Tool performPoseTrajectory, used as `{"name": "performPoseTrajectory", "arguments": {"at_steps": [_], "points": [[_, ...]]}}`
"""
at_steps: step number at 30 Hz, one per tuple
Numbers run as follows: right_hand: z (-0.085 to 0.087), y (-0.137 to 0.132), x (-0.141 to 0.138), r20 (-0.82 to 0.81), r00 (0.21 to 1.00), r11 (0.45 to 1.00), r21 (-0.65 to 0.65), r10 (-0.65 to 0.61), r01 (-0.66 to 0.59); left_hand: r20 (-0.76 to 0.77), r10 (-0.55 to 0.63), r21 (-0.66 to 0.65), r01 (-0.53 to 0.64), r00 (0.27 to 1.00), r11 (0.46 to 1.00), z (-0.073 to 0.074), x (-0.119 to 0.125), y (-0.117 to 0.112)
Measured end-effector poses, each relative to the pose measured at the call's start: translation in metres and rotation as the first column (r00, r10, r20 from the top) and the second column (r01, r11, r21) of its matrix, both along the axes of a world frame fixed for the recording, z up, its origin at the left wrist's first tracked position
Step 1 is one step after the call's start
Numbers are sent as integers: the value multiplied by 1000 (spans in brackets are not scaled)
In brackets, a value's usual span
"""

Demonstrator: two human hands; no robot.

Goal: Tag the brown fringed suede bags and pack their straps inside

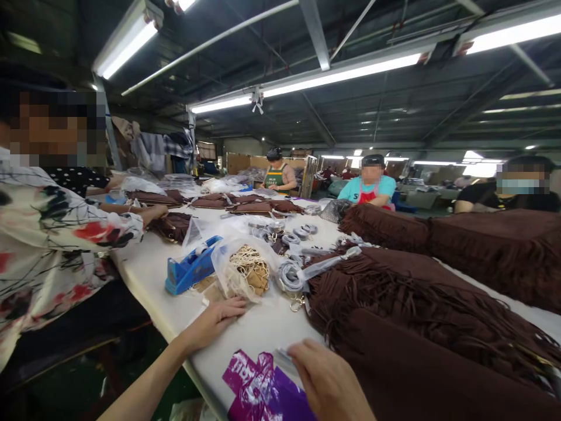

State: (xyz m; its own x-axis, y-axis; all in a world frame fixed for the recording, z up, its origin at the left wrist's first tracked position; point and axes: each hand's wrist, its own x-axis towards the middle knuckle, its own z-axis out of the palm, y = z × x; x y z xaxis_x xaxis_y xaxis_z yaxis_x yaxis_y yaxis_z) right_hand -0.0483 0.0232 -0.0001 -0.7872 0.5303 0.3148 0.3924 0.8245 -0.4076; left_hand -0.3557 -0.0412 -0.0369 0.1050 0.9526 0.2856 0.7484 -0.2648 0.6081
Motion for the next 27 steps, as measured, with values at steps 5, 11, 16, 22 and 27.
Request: {"name": "performPoseTrajectory", "arguments": {"at_steps": [5, 11, 16, 22, 27], "points": [[-7, 11, -95, 154, 986, 997, 62, -64, 55, 85, 28, 24, -30, 996, 999, -7, -2, 5], [-22, 2, -138, 177, 977, 989, 108, -121, 103, 133, -27, 67, 19, 991, 998, 3, 5, 1], [-24, 3, -150, 204, 969, 979, 172, -143, 108, 168, -41, 71, 29, 985, 997, 10, 11, 0], [-19, 7, -135, 204, 969, 962, 261, -141, 85, 126, -27, 70, 18, 992, 997, 9, 11, -1], [-7, 22, -50, 189, 947, 912, 372, -258, 174, 50, 2, 66, -6, 999, 998, 3, 7, 1]]}}
